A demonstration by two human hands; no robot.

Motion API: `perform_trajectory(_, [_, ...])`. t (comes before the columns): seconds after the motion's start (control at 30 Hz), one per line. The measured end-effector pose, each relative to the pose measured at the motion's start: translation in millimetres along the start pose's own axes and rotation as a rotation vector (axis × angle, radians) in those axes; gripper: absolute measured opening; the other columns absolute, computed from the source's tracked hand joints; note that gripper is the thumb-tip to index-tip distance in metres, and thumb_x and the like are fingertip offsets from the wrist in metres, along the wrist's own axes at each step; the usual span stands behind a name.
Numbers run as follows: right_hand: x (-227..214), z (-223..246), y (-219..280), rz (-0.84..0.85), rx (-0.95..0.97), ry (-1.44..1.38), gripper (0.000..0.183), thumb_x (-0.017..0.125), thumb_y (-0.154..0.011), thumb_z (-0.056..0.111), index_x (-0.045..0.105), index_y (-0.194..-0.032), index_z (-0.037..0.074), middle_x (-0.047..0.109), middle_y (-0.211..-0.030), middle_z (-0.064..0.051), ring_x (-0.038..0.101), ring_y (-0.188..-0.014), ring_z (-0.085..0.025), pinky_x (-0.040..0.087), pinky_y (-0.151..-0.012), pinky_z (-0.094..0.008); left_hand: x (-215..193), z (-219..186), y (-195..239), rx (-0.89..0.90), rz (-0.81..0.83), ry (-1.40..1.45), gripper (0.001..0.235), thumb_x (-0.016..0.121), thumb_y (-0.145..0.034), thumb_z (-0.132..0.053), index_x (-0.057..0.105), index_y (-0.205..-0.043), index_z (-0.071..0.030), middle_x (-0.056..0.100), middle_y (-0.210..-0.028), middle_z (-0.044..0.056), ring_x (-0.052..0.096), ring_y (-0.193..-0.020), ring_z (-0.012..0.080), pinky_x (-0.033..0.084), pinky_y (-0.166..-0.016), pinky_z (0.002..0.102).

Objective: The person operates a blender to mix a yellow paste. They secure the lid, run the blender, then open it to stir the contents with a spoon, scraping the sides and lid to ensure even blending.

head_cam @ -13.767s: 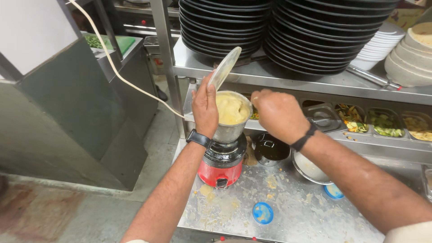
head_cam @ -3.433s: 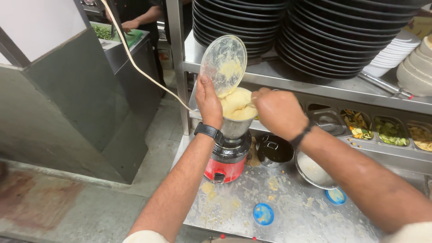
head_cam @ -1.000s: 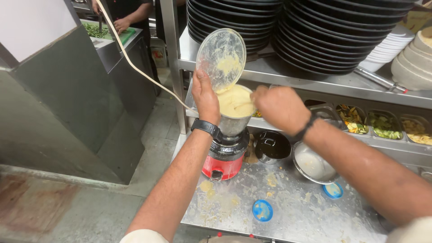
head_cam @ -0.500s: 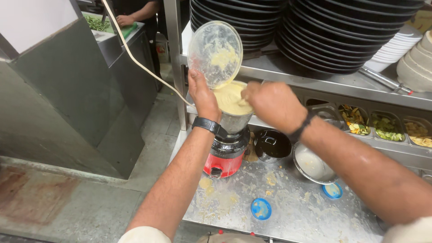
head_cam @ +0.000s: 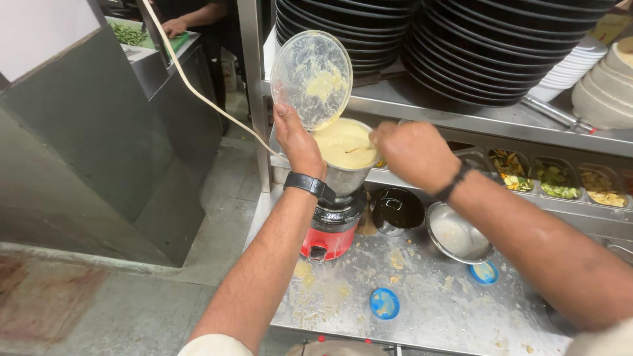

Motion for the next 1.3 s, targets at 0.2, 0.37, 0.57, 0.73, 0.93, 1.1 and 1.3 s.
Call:
perform_trajectory(0.2, [-2.4,-1.4,1.2,-0.113,-0.051,-0.118,0.015,0.063,-0.08,0.004,0.07,-0.092,0.008,0.07,-0.089,-0.012,0.07,-0.069,-0.03,0.056,-0.057,-0.041,-1.5,1.7,2.9,-0.01,-0.001,-0.009,0.059,0.036,-0.11,-0.039,0.038,-0.154,0.0,0.051,-0.152,0.017,0.053,-0.137,0.0269,0.046,-0.114,0.04])
perform_trajectory(0.37, [-5.2,-4.1,-3.1,0.029,-0.012,-0.059,0.006,0.066,-0.08,0.006,0.068,-0.085,0.008,0.07,-0.082,-0.011,0.071,-0.074,-0.031,0.056,-0.061,-0.042,-0.5,2.5,0.6,-0.011,0.035,0.035,0.06,0.036,-0.111,-0.041,0.04,-0.153,0.002,0.052,-0.152,0.018,0.054,-0.137,0.0271,0.046,-0.114,0.04])
perform_trajectory(0.57, [-6.3,-1.7,-2.3,0.027,0.055,-0.065,0.005,0.066,-0.083,0.009,0.07,-0.086,0.008,0.071,-0.081,-0.013,0.071,-0.074,-0.033,0.056,-0.061,-0.045,-1.8,3.3,4.6,-0.008,0.048,0.022,0.061,0.037,-0.112,-0.042,0.04,-0.154,0.002,0.051,-0.153,0.018,0.052,-0.138,0.026,0.045,-0.115,0.039])
perform_trajectory(0.73, [-7.1,1.4,-9.8,0.099,0.023,-0.064,0.013,0.063,-0.077,0.004,0.07,-0.088,0.008,0.072,-0.081,-0.013,0.072,-0.073,-0.032,0.057,-0.061,-0.044,1.7,3.4,1.9,-0.047,0.062,0.069,0.061,0.038,-0.11,-0.042,0.04,-0.153,0.001,0.052,-0.151,0.019,0.054,-0.136,0.0272,0.046,-0.114,0.041])
perform_trajectory(0.93, [-10.3,5.0,-3.4,0.03,0.08,-0.091,0.007,0.064,-0.082,0.008,0.069,-0.086,0.007,0.072,-0.083,-0.014,0.072,-0.077,-0.035,0.057,-0.063,-0.045,-1.1,4.3,5.2,-0.007,0.057,0.012,0.061,0.039,-0.111,-0.041,0.041,-0.153,0.003,0.052,-0.152,0.019,0.052,-0.137,0.0259,0.042,-0.115,0.039])
perform_trajectory(1.1, [-3.6,6.7,-3.2,0.079,-0.008,-0.046,0.009,0.062,-0.082,0.006,0.069,-0.086,0.007,0.072,-0.085,-0.014,0.072,-0.074,-0.032,0.057,-0.062,-0.044,-0.2,5.3,3.5,-0.008,0.066,0.05,0.061,0.039,-0.11,-0.04,0.042,-0.152,0.004,0.053,-0.15,0.019,0.054,-0.134,0.0274,0.045,-0.114,0.041])
perform_trajectory(1.3, [-10.2,4.5,-1.8,0.101,0.123,-0.068,0.008,0.062,-0.085,0.008,0.07,-0.086,0.009,0.072,-0.082,-0.013,0.072,-0.076,-0.033,0.056,-0.062,-0.044,1.0,4.1,5.4,-0.005,0.049,-0.002,0.06,0.039,-0.111,-0.04,0.042,-0.152,0.004,0.054,-0.15,0.018,0.053,-0.136,0.0254,0.043,-0.114,0.038])
Point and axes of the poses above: each hand's wrist, its own y-axis away from the middle knuckle, its own x-axis out of the palm, z = x × y, the point moved 3 cm from there along -y, towards the middle knuckle
